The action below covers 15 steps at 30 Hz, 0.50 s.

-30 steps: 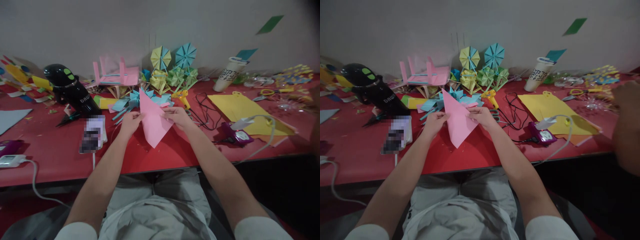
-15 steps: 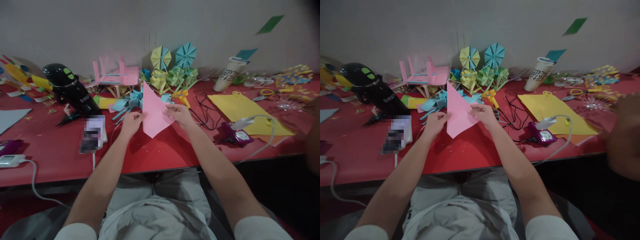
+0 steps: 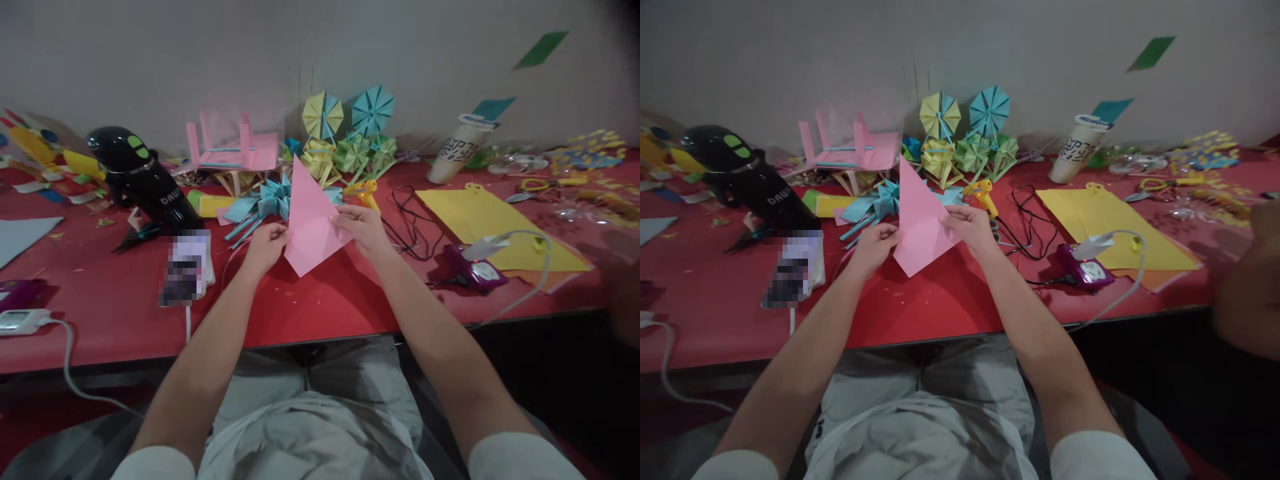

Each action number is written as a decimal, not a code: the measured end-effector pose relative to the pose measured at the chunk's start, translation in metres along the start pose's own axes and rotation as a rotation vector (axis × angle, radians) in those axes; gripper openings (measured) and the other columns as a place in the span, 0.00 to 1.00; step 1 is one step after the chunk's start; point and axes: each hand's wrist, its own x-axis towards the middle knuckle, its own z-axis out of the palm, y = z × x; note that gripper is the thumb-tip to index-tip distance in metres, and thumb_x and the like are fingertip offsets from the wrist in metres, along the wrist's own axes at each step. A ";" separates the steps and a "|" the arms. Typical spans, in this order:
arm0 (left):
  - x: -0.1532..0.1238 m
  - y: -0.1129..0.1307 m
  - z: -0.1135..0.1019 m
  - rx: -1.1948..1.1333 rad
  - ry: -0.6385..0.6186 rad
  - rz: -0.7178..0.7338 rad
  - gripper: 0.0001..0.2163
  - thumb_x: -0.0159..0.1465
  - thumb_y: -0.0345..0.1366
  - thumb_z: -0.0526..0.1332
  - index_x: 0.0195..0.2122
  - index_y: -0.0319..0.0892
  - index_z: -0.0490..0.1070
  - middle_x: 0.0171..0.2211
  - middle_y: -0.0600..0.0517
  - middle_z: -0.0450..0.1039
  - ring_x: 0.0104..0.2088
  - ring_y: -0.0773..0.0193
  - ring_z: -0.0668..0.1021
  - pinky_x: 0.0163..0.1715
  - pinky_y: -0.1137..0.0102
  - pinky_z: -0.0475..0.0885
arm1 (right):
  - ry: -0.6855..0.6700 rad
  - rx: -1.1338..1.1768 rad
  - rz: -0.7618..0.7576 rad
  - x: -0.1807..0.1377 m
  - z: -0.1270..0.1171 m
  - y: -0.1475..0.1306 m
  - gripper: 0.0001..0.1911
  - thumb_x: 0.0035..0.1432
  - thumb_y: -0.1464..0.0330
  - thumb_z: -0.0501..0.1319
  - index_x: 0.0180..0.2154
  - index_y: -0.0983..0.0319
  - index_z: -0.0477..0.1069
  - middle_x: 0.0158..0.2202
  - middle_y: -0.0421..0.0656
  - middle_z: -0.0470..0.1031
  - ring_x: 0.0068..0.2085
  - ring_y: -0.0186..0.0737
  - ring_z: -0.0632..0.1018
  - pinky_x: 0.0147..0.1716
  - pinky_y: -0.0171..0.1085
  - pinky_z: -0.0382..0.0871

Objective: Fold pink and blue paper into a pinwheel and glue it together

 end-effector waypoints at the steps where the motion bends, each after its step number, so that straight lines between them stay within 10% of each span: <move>1: -0.001 0.001 0.001 -0.014 -0.007 -0.025 0.04 0.60 0.30 0.62 0.27 0.39 0.72 0.23 0.54 0.73 0.25 0.67 0.73 0.31 0.71 0.69 | 0.006 -0.004 -0.001 0.000 0.000 0.000 0.19 0.36 0.63 0.76 0.34 0.60 0.81 0.35 0.44 0.83 0.37 0.42 0.82 0.41 0.43 0.78; 9: -0.010 0.014 0.003 -0.320 -0.141 -0.209 0.08 0.64 0.39 0.60 0.32 0.40 0.71 0.26 0.53 0.72 0.24 0.68 0.75 0.26 0.71 0.72 | 0.048 -0.048 -0.030 0.004 -0.010 -0.002 0.16 0.39 0.63 0.75 0.34 0.58 0.80 0.36 0.44 0.83 0.38 0.44 0.82 0.38 0.44 0.78; 15: -0.006 0.004 0.002 -0.038 -0.109 -0.062 0.06 0.59 0.34 0.63 0.27 0.38 0.74 0.21 0.53 0.71 0.21 0.69 0.71 0.25 0.72 0.68 | 0.005 -0.044 -0.069 0.004 -0.009 0.000 0.16 0.40 0.63 0.74 0.34 0.59 0.80 0.36 0.44 0.83 0.37 0.43 0.82 0.39 0.44 0.78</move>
